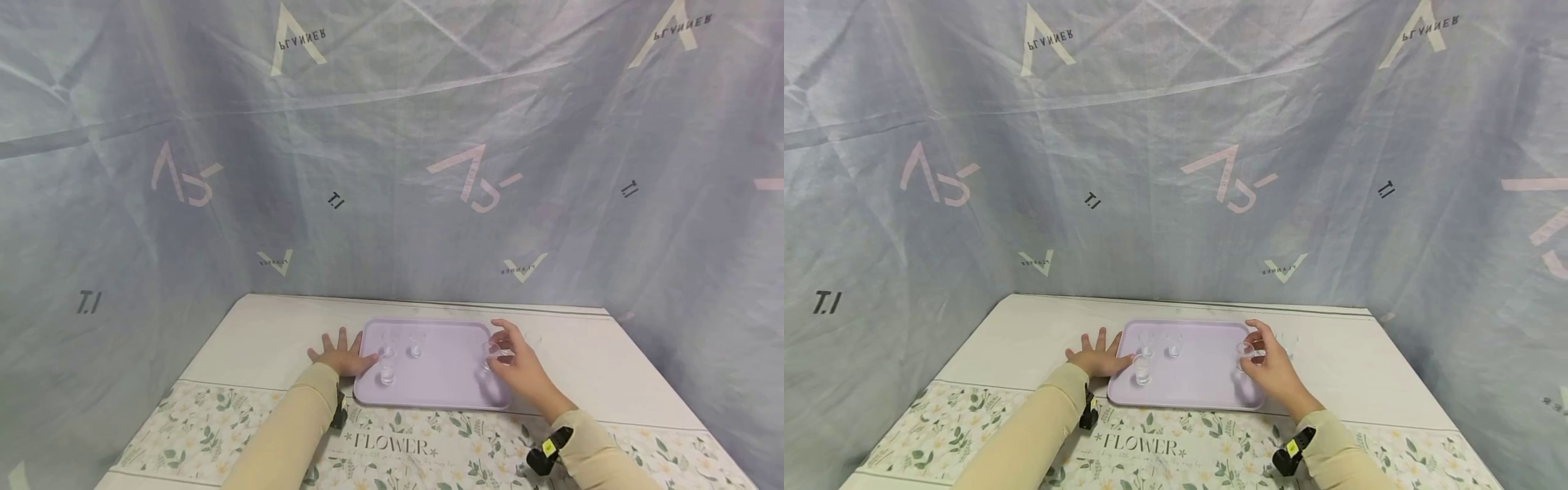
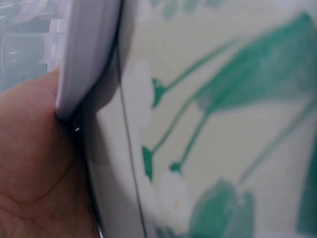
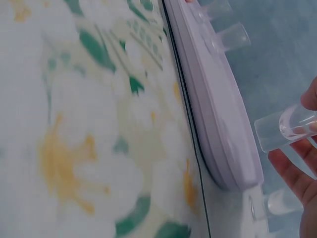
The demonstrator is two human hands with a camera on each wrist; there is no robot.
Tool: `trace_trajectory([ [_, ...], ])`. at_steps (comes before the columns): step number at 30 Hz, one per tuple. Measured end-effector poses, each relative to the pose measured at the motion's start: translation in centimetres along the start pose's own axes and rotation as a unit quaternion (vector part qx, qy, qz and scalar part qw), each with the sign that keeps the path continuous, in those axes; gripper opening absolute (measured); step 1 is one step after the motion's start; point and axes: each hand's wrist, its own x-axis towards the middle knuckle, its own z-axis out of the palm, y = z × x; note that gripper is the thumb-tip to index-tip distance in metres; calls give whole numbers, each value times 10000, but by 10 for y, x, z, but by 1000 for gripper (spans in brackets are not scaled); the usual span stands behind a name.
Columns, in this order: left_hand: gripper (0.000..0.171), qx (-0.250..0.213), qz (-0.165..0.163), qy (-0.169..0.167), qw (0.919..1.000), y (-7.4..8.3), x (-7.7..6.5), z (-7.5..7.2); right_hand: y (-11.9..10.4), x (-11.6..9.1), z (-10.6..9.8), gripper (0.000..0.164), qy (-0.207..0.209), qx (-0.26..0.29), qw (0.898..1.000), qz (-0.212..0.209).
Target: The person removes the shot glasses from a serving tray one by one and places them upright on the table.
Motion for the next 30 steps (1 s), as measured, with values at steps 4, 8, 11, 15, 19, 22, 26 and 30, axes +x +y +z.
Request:
trace_trajectory([
  [4,87,14,-5,6,10000,-3,8,5,23,-1,-5,78,122,-223,9996,96],
  [8,95,25,-22,110,9999,-10,25,18,31,-4,-11,78,187,-336,9991,163],
  [11,98,48,-30,165,9998,-13,32,23,34,-6,-14,78,269,-365,9989,122],
  [15,99,93,-64,95,9999,-18,42,29,37,-9,-17,78,382,-347,9986,86],
  [19,101,129,-73,87,9999,-23,53,35,40,-10,-21,78,439,-388,9981,176],
  [22,101,151,-74,98,9998,-24,54,36,44,-11,-23,77,485,-493,9972,295],
  [26,100,140,-90,110,9998,-19,43,31,48,-11,-25,76,571,-638,9955,393],
  [30,96,21,-77,113,9999,-11,25,19,49,-11,-25,75,608,-633,9953,418],
])
